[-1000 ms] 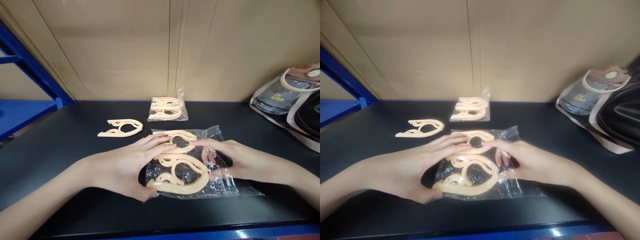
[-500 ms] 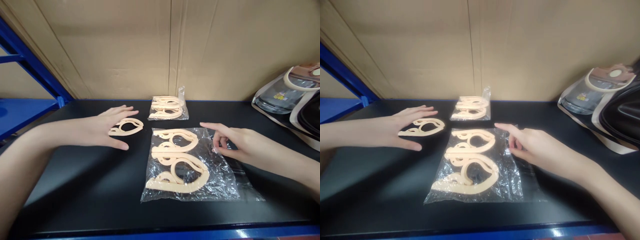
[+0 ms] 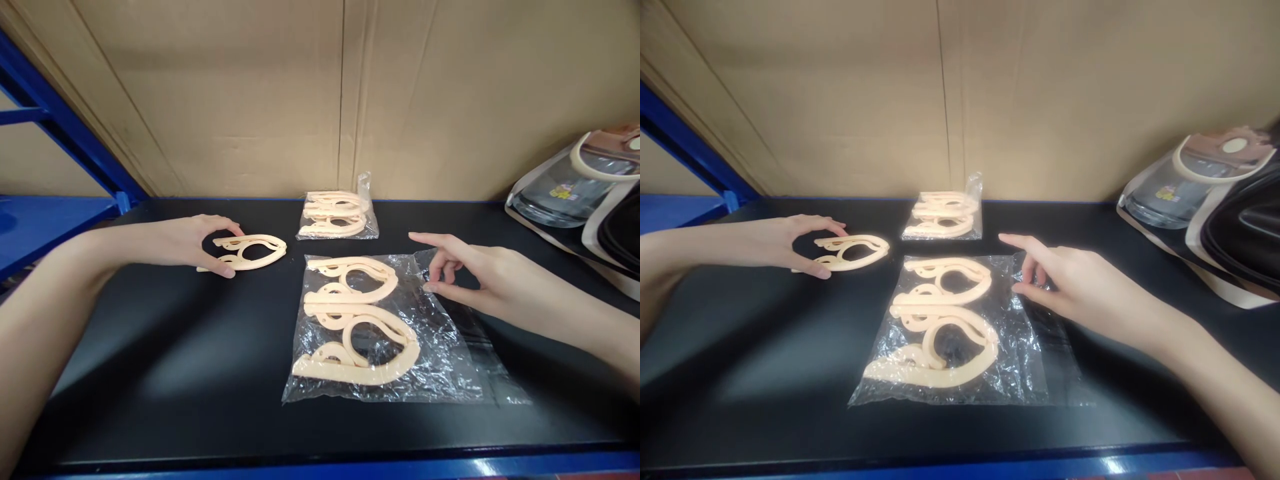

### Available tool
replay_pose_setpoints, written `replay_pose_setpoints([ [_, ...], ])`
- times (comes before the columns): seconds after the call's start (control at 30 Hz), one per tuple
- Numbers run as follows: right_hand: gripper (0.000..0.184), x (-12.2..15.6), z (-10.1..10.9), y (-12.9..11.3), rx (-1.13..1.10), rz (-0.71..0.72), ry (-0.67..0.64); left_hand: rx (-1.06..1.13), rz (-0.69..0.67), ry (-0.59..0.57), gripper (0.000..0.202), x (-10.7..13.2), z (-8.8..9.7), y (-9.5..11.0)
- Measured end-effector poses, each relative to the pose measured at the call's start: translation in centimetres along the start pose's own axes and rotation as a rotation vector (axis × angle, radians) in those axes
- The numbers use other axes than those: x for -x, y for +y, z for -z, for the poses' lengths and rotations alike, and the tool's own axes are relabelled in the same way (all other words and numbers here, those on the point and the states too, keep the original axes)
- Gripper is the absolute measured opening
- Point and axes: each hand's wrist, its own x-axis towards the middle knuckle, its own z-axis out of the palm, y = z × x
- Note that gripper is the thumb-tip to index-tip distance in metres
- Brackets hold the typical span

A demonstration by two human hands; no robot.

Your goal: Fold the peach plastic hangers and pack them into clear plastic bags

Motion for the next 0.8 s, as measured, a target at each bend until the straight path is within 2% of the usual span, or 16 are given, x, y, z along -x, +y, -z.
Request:
replay_pose_setpoints([
  [0.1, 0.059, -0.1, 0.2, -0.3, 0.050, 0.023, 0.082, -0.154, 0.149, -0.111, 0.061, 0.4, 0.5, 2.6],
  [0.2, 0.056, -0.1, 0.3, -0.7, 0.096, 0.036, 0.177, -0.173, 0.165, -0.072, 0.056, 0.4, 0.6, 4.0],
  [0.33, 0.049, 0.0, 0.2, -1.5, 0.063, 0.068, 0.298, -0.202, 0.072, 0.016, 0.045, 0.8, 0.1, 5.1],
  [0.43, 0.043, 0.1, 0.0, -2.1, 0.055, 0.152, 0.322, -0.273, -0.028, 0.094, 0.046, 1.3, -0.3, 5.2],
  [0.53, 0.036, 0.1, -0.3, -2.6, 0.073, 0.230, 0.328, -0.424, -0.161, 0.239, 0.050, 1.5, -0.5, 4.9],
  [0.63, 0.032, 0.0, -0.4, -3.0, 0.068, 0.269, 0.324, -0.487, -0.216, 0.398, 0.054, 1.5, -0.7, 4.7],
  [0.7, 0.033, 0.1, -0.4, -3.2, 0.043, 0.293, 0.325, -0.430, -0.261, 0.455, 0.057, 1.4, -1.3, 5.1],
  [0.8, 0.048, 0.2, -0.6, -3.6, -0.021, 0.340, 0.339, -0.328, -0.442, 0.494, 0.059, 1.6, -3.0, 6.3],
])
